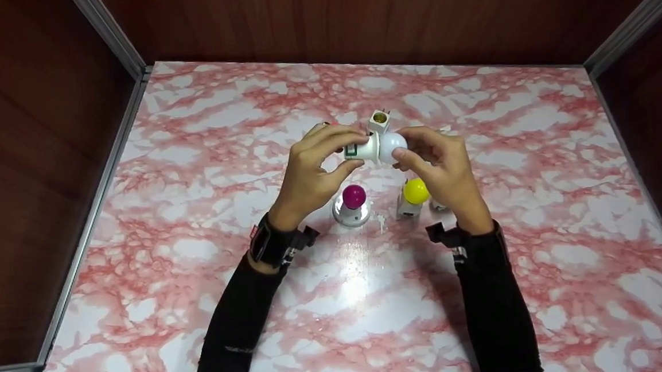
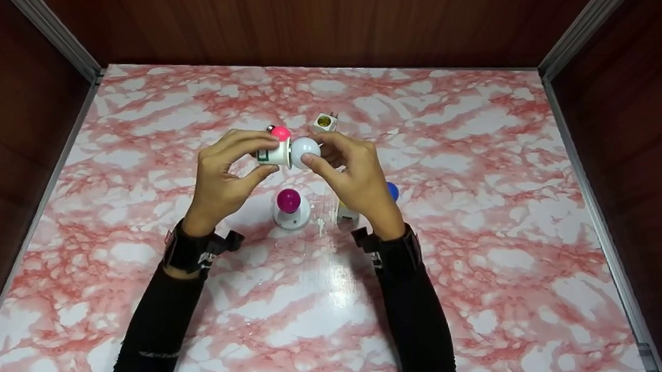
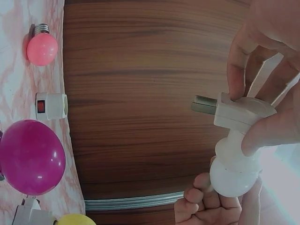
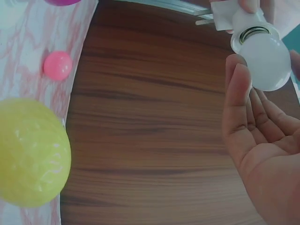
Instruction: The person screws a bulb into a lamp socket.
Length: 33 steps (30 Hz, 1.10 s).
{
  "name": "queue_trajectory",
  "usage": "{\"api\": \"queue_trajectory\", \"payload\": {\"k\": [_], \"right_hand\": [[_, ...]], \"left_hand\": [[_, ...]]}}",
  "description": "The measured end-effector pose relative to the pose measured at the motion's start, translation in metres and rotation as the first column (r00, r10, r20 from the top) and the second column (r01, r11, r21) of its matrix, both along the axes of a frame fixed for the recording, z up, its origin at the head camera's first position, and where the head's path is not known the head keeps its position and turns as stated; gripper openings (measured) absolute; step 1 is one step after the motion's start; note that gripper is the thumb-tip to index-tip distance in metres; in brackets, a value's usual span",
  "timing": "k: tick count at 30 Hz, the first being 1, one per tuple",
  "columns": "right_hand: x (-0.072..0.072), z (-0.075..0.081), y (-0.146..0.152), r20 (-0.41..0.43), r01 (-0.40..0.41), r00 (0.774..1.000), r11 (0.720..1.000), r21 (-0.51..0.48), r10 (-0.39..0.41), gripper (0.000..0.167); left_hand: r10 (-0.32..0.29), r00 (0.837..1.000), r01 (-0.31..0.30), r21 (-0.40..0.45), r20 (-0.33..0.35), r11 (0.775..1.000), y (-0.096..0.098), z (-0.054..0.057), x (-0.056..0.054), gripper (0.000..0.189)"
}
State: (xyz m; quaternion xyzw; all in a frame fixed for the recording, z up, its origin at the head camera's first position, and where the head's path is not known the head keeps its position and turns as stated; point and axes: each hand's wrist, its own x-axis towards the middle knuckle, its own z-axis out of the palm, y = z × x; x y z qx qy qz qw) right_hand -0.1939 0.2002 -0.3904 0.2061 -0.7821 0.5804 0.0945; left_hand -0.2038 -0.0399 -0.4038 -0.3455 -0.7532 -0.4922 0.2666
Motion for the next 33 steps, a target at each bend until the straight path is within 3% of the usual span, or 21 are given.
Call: {"api": "queue_trajectory", "payload": {"k": [7, 16, 24, 33], "right_hand": [[0.0007, 0.003, 0.0006, 0.093, 0.002, 0.996, 1.0, -0.019, -0.001, 0.025], [0.0003, 0.0041, 0.0, 0.084, 0.005, 0.996, 0.999, -0.037, -0.002, 0.025], [0.0003, 0.004, 0.0025, -0.015, 0.006, 1.0, 0.999, -0.042, -0.006, 0.027], [0.0023, 0.004, 0.0025, -0.185, -0.089, 0.98, 0.991, -0.099, 0.069, 0.045]], "left_hand": [[0.01, 0.999, -0.011, -0.024, -0.034, 1.0, 0.0016, -0.0002, 0.0003, 0.025], [0.007, 0.999, -0.007, -0.007, -0.031, 1.0, 0.002, 0.0006, 0.0005, 0.026], [0.001, 1.0, -0.001, 0.013, -0.016, 1.0, 0.0013, 0.0014, 0.0009, 0.028], [-0.014, 1.0, 0.014, 0.023, 0.009, 1.0, 0.0004, 0.001, 0.0006, 0.029]]}}
